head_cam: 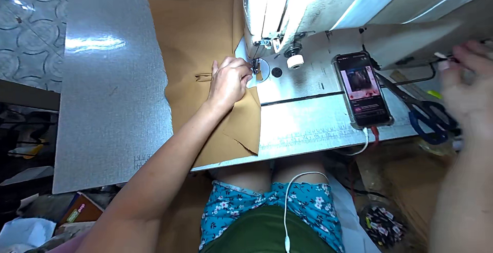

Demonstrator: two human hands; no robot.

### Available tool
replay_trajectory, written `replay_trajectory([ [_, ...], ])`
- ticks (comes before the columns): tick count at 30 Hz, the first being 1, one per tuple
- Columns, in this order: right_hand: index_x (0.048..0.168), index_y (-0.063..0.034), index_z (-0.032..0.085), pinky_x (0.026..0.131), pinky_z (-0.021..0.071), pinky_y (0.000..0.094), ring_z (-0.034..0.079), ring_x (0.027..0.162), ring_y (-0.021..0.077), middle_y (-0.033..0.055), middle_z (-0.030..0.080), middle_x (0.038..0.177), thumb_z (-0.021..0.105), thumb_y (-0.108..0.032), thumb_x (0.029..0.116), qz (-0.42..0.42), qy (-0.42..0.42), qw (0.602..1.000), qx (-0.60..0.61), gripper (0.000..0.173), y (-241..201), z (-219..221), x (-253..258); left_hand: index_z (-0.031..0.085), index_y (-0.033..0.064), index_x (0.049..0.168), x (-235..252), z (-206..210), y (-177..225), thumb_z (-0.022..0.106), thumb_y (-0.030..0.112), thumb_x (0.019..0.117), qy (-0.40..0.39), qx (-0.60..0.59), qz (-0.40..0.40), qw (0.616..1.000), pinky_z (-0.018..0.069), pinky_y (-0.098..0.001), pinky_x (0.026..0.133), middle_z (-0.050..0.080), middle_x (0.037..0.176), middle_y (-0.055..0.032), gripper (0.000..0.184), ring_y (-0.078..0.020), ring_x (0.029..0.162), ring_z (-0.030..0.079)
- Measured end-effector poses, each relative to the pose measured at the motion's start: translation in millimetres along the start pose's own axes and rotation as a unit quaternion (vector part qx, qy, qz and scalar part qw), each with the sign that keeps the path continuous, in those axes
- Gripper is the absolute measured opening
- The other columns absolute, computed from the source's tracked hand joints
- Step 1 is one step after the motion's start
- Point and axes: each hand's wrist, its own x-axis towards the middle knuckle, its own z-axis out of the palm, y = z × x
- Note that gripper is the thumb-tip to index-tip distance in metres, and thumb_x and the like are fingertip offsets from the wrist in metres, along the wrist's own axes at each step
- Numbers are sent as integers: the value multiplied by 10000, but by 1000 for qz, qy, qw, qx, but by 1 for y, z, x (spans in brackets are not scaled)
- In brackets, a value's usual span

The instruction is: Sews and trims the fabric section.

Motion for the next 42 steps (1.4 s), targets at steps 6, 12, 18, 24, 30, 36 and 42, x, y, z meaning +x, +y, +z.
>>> replay_trajectory([
  [6,1324,49,625,1012,391,732,539,1235,578,366,574,1315,426,-201,1097,85,6,996,-34,392,-4,18,-60,777,18,1008,11,-4,-8,617,76,978,-2,-1,9,1000,369,-728,994,719,1175,-154,173,-408,1211,615],
  [12,1330,79,618,1088,368,685,492,1327,536,345,519,1424,481,-99,1069,127,-20,992,-6,344,6,6,-83,738,0,1050,16,-3,-7,595,103,1003,19,32,-54,998,340,-743,1007,686,1250,-177,183,-436,1246,585],
  [18,1385,20,614,1072,341,732,477,1316,578,362,554,1371,527,-72,1056,110,-95,989,-23,352,28,-5,-87,690,143,1336,-3,-14,-1,511,109,1048,35,78,-213,973,293,-743,1056,609,1395,-165,340,-441,1353,492],
  [24,1544,1,401,987,415,746,577,1172,581,367,586,1295,725,-68,952,80,-159,984,-21,679,36,-9,-85,641,166,1405,-15,-12,16,476,83,1049,25,103,-261,960,257,-746,1078,553,1466,-155,401,-426,1395,453],
  [30,1507,-43,495,935,417,781,598,1142,588,352,614,1284,683,-28,944,59,-122,990,-39,593,16,-33,-94,651,27,1280,-17,-14,14,516,121,1055,56,66,-252,964,279,-723,1086,604,1395,-186,279,-434,1377,477],
  [36,1394,6,601,735,582,547,713,838,371,256,715,1067,684,-142,926,23,-192,973,125,497,-91,-30,-135,702,-54,1174,-23,-8,2,534,63,1026,120,14,-209,971,347,-646,1095,657,1323,-219,253,-415,1294,572],
  [42,1285,19,523,549,521,157,580,592,-16,-73,596,792,558,-352,999,52,-418,767,484,470,-206,33,-139,734,-48,1129,-23,-9,5,515,41,1029,127,-4,-218,968,331,-643,1115,664,1322,-213,256,-399,1304,577],
])
